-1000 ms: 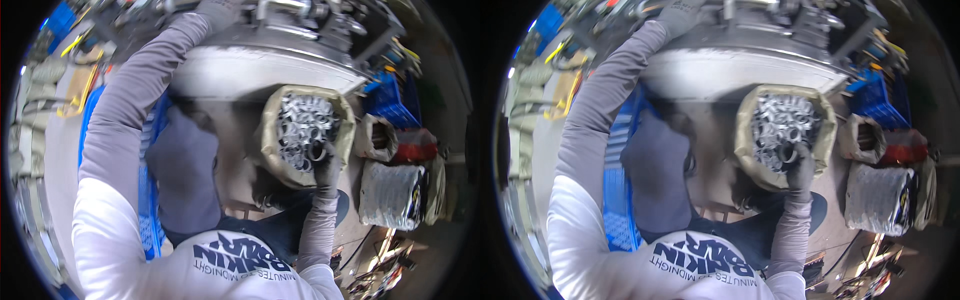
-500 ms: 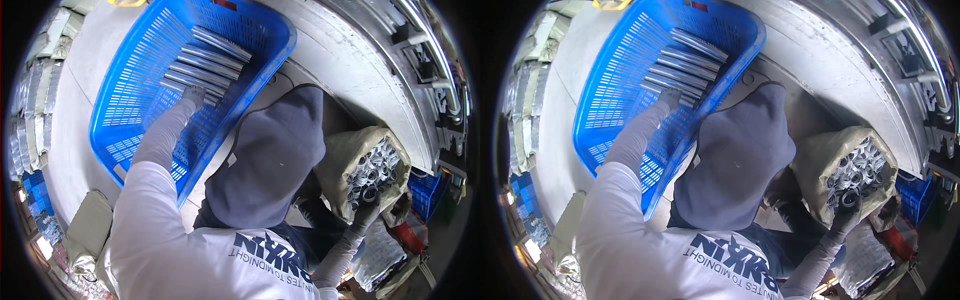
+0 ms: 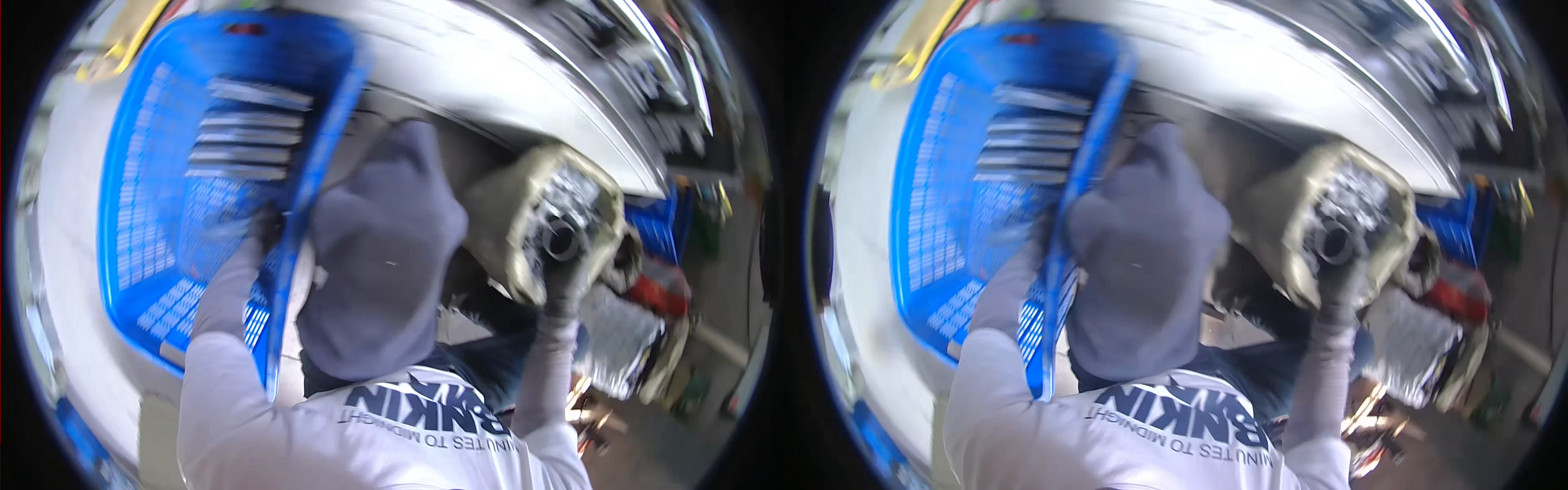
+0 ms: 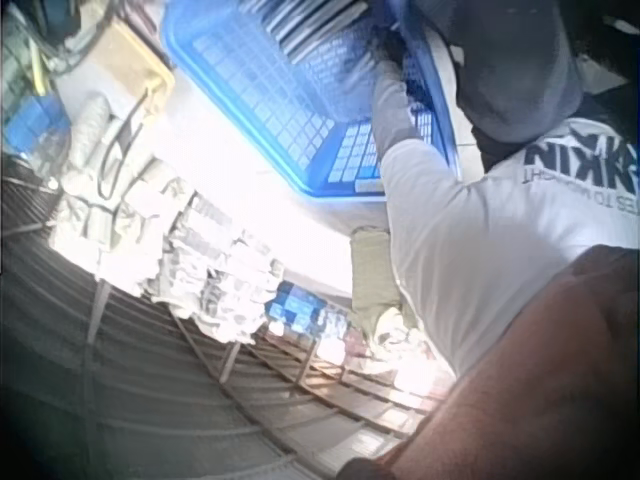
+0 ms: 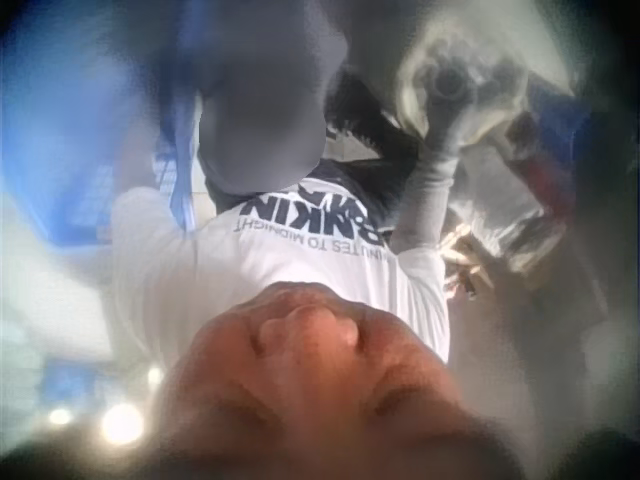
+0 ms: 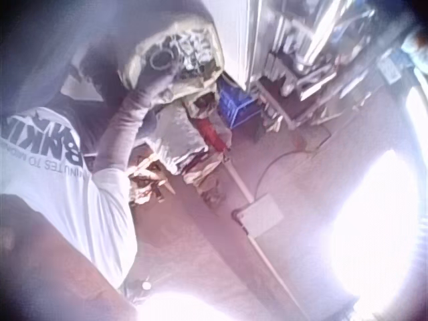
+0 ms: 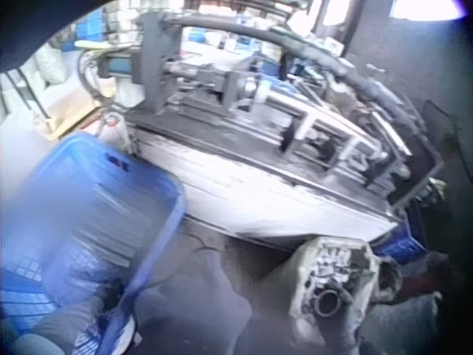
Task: Fitting circular metal rings onto the ends of long metal tubes and organizing them into a basket.
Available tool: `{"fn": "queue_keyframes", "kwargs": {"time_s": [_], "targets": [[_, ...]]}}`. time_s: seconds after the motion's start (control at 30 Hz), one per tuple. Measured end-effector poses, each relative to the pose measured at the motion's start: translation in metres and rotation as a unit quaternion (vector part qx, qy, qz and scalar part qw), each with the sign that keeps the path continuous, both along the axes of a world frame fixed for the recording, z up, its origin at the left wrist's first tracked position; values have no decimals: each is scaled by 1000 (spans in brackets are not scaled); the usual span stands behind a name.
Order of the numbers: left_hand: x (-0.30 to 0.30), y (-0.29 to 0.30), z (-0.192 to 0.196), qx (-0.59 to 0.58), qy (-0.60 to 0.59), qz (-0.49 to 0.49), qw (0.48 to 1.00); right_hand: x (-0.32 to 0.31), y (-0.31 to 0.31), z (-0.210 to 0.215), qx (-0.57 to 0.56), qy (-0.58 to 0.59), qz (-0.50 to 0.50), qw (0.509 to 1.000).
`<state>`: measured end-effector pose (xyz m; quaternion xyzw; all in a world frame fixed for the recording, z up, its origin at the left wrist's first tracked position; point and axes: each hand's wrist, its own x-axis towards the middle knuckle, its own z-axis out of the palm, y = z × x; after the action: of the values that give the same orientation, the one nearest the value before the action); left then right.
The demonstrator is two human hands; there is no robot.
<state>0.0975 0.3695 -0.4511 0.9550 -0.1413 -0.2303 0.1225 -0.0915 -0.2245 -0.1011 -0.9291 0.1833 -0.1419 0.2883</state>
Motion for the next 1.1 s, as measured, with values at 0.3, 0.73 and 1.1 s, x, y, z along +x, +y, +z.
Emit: {"fn": "queue_keyframes", "kwargs": {"time_s": [0.3,0.73,1.1], "targets": [[58,-136,315,-278,-242,18,929,-8,29,11,715,-160,-87,675],[-95,-364,458,-176,-236,-441,848,-29,66,15,200,-297,22,933],[-105,-379,450,-150,-187,-473,848,-28,71,3,216,-271,-47,937]]}}
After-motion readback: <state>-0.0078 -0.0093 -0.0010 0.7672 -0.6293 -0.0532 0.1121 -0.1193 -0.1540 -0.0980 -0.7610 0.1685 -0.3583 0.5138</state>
